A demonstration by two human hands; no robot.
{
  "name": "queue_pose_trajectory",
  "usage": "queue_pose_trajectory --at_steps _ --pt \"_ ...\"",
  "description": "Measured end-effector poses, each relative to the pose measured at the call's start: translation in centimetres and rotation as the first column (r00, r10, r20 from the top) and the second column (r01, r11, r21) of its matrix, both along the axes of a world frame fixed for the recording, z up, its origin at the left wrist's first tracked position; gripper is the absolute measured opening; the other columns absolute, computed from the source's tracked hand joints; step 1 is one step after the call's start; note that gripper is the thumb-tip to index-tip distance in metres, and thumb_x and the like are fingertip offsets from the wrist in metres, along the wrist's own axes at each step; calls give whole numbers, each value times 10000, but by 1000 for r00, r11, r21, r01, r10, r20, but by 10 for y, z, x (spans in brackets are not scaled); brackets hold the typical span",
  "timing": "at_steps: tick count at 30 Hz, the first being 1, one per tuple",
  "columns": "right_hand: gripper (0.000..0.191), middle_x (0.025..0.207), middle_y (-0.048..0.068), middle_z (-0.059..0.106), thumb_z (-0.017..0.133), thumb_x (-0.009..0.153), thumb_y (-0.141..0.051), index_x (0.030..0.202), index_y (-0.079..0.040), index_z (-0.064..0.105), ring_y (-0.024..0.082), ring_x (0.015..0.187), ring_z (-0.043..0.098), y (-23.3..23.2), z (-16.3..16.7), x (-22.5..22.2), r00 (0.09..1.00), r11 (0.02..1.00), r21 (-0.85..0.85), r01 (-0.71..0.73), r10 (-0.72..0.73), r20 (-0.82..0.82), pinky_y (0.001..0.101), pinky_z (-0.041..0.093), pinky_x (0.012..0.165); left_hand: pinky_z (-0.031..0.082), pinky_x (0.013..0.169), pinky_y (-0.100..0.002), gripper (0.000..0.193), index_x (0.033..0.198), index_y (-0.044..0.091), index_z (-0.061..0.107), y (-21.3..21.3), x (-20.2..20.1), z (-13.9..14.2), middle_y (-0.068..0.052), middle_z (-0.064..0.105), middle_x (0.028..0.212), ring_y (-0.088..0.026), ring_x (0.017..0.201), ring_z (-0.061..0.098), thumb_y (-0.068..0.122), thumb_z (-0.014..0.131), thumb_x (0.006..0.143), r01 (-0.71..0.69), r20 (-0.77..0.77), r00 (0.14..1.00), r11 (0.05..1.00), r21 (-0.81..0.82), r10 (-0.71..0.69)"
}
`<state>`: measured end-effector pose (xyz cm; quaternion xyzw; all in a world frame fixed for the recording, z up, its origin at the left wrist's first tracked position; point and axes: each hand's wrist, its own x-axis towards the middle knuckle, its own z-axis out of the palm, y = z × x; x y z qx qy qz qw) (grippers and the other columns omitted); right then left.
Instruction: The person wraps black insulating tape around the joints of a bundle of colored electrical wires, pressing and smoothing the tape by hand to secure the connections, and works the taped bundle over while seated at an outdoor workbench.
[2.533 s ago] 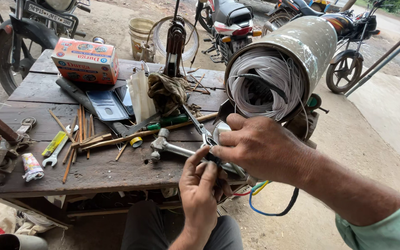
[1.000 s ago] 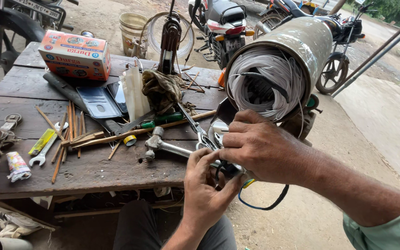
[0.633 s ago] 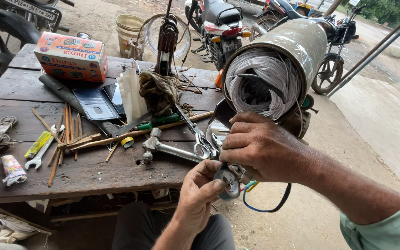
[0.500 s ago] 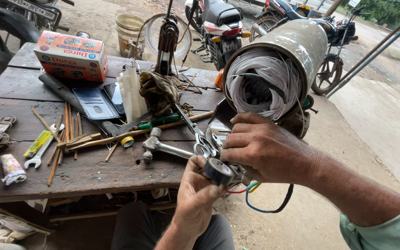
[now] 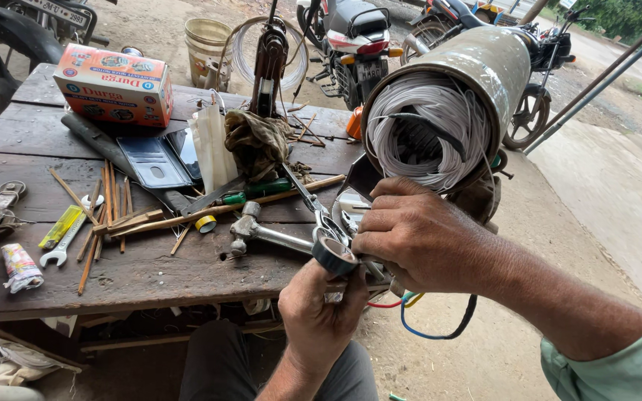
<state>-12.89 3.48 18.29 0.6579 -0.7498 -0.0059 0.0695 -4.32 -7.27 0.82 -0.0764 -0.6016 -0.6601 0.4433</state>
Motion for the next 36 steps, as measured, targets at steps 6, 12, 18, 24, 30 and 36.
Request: queue_pose_trajectory --at_steps 6,12,18,24,30,36 --pt "295 923 29 719 795 663 -82 952 -95 736 235 898 672 -2 -5 -1 998 994 -92 -53 55 21 477 475 1000 586 675 -293 138 1022 -28 640 13 -5 -8 -111 708 859 -147 743 696 103 675 994 481 -202 796 394 783 -570" --pt "332 913 26 684 799 681 -176 998 -99 738 232 919 655 -3 -1 3 998 998 -16 -65 65 -23 486 462 1007 585 621 -290 273 1090 -41 562 13 -12 -12 -139 682 842 -230 773 757 211 545 985 446 -300 564 -21 895 -770" --pt "276 849 35 628 758 688 -149 962 -123 745 246 907 628 -3 6 5 996 994 105 -27 36 -77 480 446 982 598 606 -299 269 1248 17 558 17 -8 -11 -140 668 859 -186 711 693 80 582 988 506 -182 727 337 794 -662" --pt "244 849 31 635 758 696 -80 938 -93 737 225 923 636 -5 -3 5 993 993 121 -11 25 -115 504 423 1040 627 789 -271 470 1294 -16 580 9 0 -2 -86 614 1115 -123 948 685 102 743 870 438 72 877 852 287 -475" --pt "277 889 37 672 755 639 -55 914 -84 736 233 952 654 3 -3 -1 995 996 92 -17 26 -101 500 424 1066 543 775 -244 482 1160 29 588 4 -4 1 -47 527 1059 -86 924 582 116 844 761 603 168 753 769 213 -636" --pt "251 880 47 678 762 684 -67 933 -71 728 235 931 665 7 -4 2 997 999 49 -10 14 -75 501 440 1076 561 688 -261 198 1055 24 581 26 -10 -16 -58 569 919 -120 801 591 39 758 969 470 60 843 787 400 -534"
